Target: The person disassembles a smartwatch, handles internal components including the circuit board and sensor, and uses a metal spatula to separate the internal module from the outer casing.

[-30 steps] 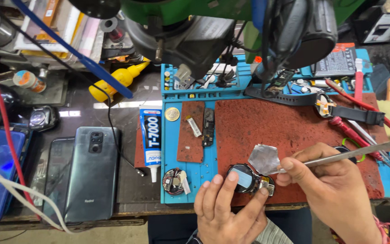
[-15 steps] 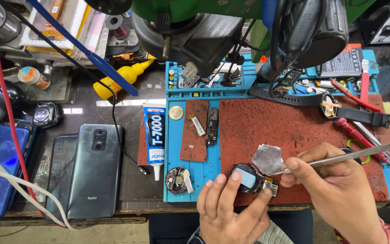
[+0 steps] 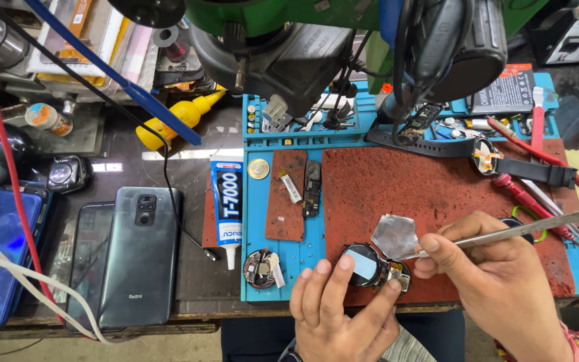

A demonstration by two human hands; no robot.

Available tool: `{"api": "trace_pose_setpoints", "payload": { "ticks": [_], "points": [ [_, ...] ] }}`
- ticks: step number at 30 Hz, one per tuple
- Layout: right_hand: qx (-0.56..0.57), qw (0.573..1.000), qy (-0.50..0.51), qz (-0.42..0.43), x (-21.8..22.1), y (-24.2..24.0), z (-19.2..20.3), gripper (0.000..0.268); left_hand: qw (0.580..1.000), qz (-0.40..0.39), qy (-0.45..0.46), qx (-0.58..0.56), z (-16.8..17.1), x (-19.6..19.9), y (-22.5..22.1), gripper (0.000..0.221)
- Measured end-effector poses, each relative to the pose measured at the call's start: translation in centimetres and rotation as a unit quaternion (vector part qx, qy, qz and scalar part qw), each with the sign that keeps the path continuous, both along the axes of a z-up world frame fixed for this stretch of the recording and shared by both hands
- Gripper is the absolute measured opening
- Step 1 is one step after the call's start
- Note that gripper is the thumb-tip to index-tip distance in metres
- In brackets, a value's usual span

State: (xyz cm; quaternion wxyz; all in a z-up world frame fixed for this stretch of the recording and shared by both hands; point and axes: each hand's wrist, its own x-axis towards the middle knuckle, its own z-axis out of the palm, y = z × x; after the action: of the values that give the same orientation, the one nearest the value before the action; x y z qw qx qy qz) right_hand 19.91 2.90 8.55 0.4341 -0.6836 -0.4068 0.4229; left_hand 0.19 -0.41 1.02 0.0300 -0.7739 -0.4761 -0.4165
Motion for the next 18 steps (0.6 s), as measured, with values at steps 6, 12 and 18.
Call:
{"api": "trace_pose_setpoints", "payload": {
  "ticks": [6,12,18],
  "points": [
    [-0.003,1.000,0.004,-0.003,-0.09,0.01,0.13,0.015,1.000,0.001,0.001,-0.003,0.05,-0.06,-0.12,0.032],
    [-0.002,1.000,0.004,-0.005,-0.16,0.03,0.18,0.016,1.000,0.001,-0.001,-0.001,0.10,-0.07,-0.04,0.033],
    [0.003,1.000,0.001,-0.003,-0.12,-0.08,0.07,0.015,1.000,-0.002,0.001,-0.005,0.12,-0.14,-0.09,0.032]
  ]
}}
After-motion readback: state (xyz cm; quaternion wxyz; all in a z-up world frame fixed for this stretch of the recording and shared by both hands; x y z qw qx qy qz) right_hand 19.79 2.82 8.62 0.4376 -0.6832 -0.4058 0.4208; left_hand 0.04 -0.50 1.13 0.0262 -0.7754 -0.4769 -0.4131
